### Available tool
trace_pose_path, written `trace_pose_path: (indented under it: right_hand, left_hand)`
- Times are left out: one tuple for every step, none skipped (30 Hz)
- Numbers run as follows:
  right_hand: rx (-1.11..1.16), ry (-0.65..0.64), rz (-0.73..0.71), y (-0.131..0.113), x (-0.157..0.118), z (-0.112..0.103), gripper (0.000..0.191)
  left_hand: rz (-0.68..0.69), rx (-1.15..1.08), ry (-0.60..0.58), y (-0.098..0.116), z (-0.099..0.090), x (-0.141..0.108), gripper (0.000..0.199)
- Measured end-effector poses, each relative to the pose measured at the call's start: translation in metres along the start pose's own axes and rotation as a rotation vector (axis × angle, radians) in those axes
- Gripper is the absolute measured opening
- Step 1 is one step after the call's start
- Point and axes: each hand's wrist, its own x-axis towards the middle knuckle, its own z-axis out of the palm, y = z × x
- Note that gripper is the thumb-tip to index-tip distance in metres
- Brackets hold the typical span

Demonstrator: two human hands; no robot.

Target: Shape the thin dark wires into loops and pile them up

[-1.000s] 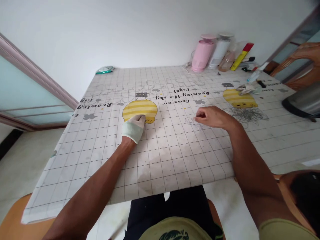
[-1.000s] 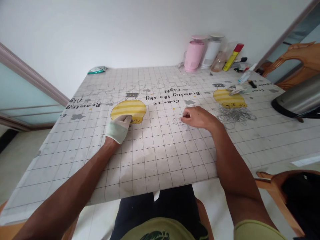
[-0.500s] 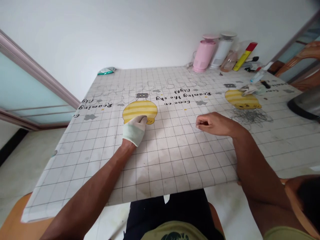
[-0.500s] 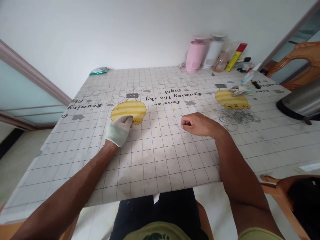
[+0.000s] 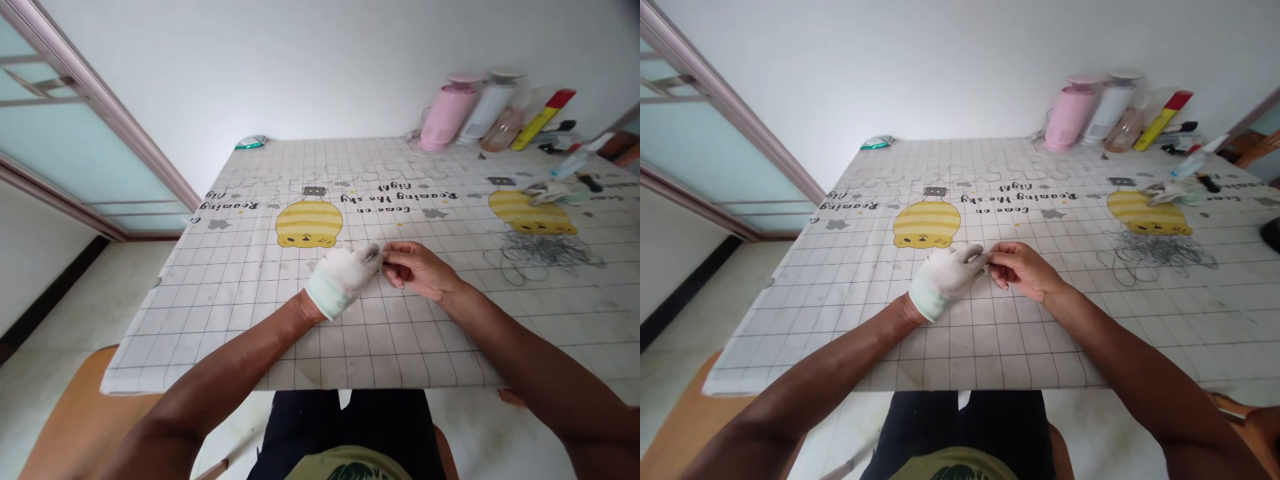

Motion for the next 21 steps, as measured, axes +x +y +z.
trace_pose_path:
  right_hand:
    - [0.010, 0.001, 0.000, 0.001, 0.000, 0.003, 0.030]
    - [0.024, 0.011, -0.004, 0.002, 0.000, 0.005, 0.030]
    - [0.044, 0.030, -0.014, 0.003, 0.000, 0.006, 0.029]
    - [0.068, 0.054, -0.029, 0.004, 0.000, 0.007, 0.028]
    - [0.090, 0.080, -0.045, 0.004, 0.000, 0.007, 0.027]
    - [0.107, 0.099, -0.058, 0.004, 0.000, 0.006, 0.027]
    - [0.112, 0.109, -0.066, 0.004, 0.000, 0.006, 0.027]
    - [0.104, 0.108, -0.071, 0.004, 0.000, 0.005, 0.028]
    - [0.081, 0.109, -0.079, 0.004, -0.001, 0.004, 0.030]
    - [0.042, 0.121, -0.099, 0.003, -0.001, 0.003, 0.033]
    - [-0.014, 0.151, -0.139, 0.002, -0.002, 0.003, 0.035]
    - [-0.081, 0.200, -0.198, 0.001, -0.003, 0.003, 0.036]
    - [-0.156, 0.259, -0.268, 0.000, -0.004, 0.004, 0.036]
    - [-0.232, 0.309, -0.334, -0.001, -0.005, 0.005, 0.034]
    - [-0.304, 0.339, -0.383, -0.002, -0.006, 0.006, 0.031]
    - [-0.370, 0.346, -0.412, -0.002, -0.007, 0.008, 0.027]
    - [-0.427, 0.341, -0.423, -0.002, -0.007, 0.010, 0.025]
    - [-0.478, 0.329, -0.427, -0.001, -0.006, 0.012, 0.023]
    - [-0.522, 0.320, -0.432, 0.000, -0.004, 0.014, 0.022]
    - [-0.561, 0.323, -0.448, 0.002, -0.002, 0.015, 0.022]
    - [-0.592, 0.338, -0.473, 0.004, 0.000, 0.016, 0.022]
  left_hand:
    - [-0.035, -0.024, 0.014, -0.003, 0.004, 0.001, 0.017]
    - [-0.060, -0.045, 0.022, -0.006, 0.007, 0.001, 0.017]
    - [-0.068, -0.065, 0.020, -0.009, 0.009, 0.001, 0.016]
    - [-0.062, -0.093, 0.011, -0.011, 0.010, 0.000, 0.016]
    - [-0.058, -0.133, 0.006, -0.012, 0.010, 0.000, 0.016]
    - [-0.070, -0.187, 0.013, -0.013, 0.009, -0.001, 0.017]
    - [-0.108, -0.255, 0.032, -0.013, 0.007, -0.001, 0.018]
    - [-0.171, -0.334, 0.059, -0.013, 0.005, -0.001, 0.019]
    - [-0.254, -0.422, 0.088, -0.012, 0.003, -0.001, 0.020]
    - [-0.340, -0.508, 0.109, -0.011, 0.000, -0.001, 0.021]
    - [-0.413, -0.588, 0.120, -0.010, -0.003, -0.001, 0.021]
    - [-0.463, -0.660, 0.125, -0.009, -0.005, 0.000, 0.021]
    - [-0.488, -0.723, 0.126, -0.009, -0.008, 0.000, 0.021]
    - [-0.493, -0.773, 0.124, -0.008, -0.010, 0.001, 0.021]
    - [-0.488, -0.808, 0.124, -0.008, -0.011, 0.001, 0.021]
    - [-0.480, -0.831, 0.119, -0.009, -0.012, 0.001, 0.022]
    - [-0.470, -0.846, 0.109, -0.009, -0.012, 0.001, 0.022]
    - [-0.462, -0.855, 0.094, -0.010, -0.012, 0.001, 0.022]
    - [-0.455, -0.867, 0.078, -0.011, -0.011, 0.001, 0.022]
    - [-0.449, -0.887, 0.062, -0.013, -0.009, 0.001, 0.022]
    - [-0.443, -0.920, 0.047, -0.015, -0.008, 0.001, 0.021]
